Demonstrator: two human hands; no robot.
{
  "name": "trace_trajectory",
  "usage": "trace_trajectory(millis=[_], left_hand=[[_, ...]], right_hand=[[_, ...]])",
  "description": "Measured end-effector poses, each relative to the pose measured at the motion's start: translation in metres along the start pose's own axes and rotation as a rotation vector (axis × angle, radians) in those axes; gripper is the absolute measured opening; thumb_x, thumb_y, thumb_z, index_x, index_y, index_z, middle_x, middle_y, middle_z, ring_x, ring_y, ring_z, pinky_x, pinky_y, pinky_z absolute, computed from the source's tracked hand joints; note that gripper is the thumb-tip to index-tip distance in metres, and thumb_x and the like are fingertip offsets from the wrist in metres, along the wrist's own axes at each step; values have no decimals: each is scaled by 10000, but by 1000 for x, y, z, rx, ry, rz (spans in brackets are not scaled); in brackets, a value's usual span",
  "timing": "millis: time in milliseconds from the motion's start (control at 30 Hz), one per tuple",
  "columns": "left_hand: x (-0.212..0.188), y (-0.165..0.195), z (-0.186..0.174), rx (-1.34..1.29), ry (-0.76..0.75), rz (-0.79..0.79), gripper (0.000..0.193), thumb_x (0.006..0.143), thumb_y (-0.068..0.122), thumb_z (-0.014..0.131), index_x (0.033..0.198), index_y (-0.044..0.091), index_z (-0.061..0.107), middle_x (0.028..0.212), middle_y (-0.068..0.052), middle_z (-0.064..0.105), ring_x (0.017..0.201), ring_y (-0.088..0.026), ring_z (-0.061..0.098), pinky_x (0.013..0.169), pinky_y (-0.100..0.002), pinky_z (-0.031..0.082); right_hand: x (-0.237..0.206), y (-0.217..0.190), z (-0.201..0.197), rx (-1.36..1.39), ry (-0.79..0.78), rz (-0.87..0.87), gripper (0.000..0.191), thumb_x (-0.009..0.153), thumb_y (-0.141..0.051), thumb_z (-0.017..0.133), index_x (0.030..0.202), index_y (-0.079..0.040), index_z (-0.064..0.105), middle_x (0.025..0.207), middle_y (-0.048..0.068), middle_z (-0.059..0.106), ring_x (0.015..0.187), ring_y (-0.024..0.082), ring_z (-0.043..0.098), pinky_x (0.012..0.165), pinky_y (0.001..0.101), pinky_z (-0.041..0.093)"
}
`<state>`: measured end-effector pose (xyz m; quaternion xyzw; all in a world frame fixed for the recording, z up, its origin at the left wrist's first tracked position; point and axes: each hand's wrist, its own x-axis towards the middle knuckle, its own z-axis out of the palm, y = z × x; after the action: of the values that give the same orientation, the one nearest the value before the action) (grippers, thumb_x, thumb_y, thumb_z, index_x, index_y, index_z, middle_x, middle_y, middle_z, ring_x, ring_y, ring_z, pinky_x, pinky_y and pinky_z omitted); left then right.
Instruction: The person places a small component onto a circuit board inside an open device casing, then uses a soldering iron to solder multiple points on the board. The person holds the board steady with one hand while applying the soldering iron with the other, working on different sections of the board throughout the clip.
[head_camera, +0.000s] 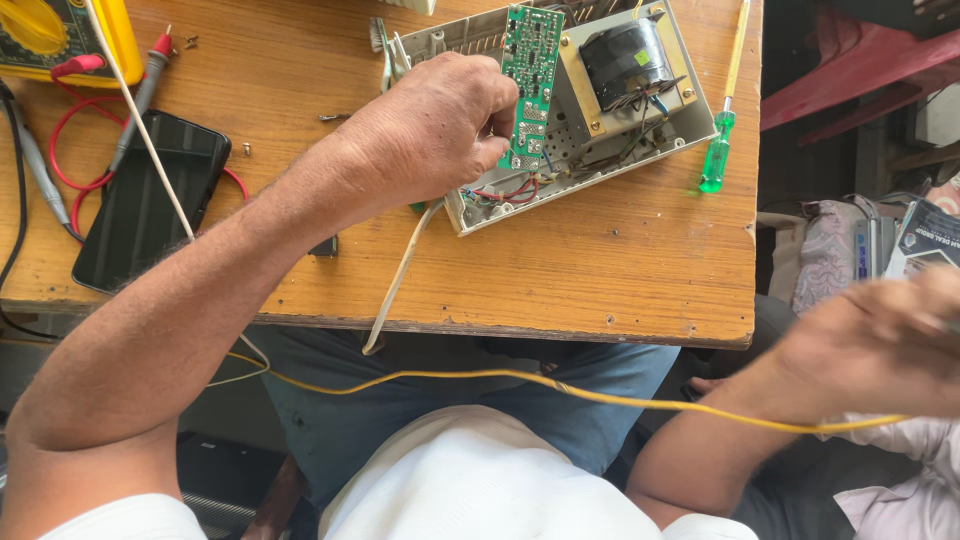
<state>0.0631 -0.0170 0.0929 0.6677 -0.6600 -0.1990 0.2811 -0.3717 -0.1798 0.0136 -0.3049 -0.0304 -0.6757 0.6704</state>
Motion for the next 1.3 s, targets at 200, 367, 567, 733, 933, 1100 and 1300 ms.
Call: trace_trajectory(millis=[200, 367, 567, 733, 933, 1100, 1300], left_hand=[[6, 9, 3, 71, -46, -86, 64, 836, 62, 730, 892, 41, 752, 894, -151, 712, 840, -295, 722, 818, -438, 572], [8, 7, 5, 99, -86, -132, 56, 859, 64, 709, 890, 48, 752, 881, -150, 733, 845, -290, 735, 838, -435, 583], [10, -1, 8, 133, 44, 9, 40, 806, 56, 735, 816, 23, 756, 820, -167, 722, 814, -317, 725, 800, -454, 581], [9, 0, 11, 150, -23, -59, 63, 836, 32, 694, 831, 32, 757, 771, -167, 722, 795, -299, 740, 820, -439, 588], [11, 2, 12, 200, -25, -36, 64, 835, 48, 713, 821, 35, 774, 781, -176, 721, 795, -318, 736, 798, -443, 585], [14, 1, 14, 219, -44, -48, 78, 847, 60, 713, 804, 40, 776, 765, -171, 722, 792, -303, 739, 801, -438, 585], [12, 0, 15, 214, -21, -17, 83, 830, 39, 700, 788, 35, 771, 761, -181, 717, 795, -316, 734, 802, -448, 582]], right_hand=[[-28, 88, 46, -471, -4, 225, 201, 1144, -74, 652, 1045, -32, 483, 989, 156, 590, 684, 176, 633, 546, 293, 553], [-29, 125, 80, -647, -71, 295, 198, 1128, -114, 649, 1081, -10, 488, 1028, 154, 588, 741, 203, 643, 574, 315, 556], [-28, 136, 81, -628, -133, 341, 178, 1117, -62, 645, 1085, -4, 479, 1037, 149, 575, 772, 188, 639, 599, 319, 568], [-31, 136, 78, -633, -119, 351, 159, 1098, -35, 636, 1100, -4, 480, 1038, 153, 574, 801, 190, 652, 596, 328, 582], [-31, 137, 77, -636, -125, 356, 163, 1105, -42, 633, 1087, 0, 477, 1042, 156, 579, 787, 190, 655, 598, 322, 581], [-32, 137, 77, -621, -129, 357, 172, 1102, -51, 639, 1094, -5, 474, 1048, 151, 576, 821, 190, 667, 601, 331, 594], [-34, 137, 79, -646, -122, 349, 177, 1098, -57, 644, 1093, -8, 474, 1045, 149, 579, 809, 186, 667, 592, 325, 592]])
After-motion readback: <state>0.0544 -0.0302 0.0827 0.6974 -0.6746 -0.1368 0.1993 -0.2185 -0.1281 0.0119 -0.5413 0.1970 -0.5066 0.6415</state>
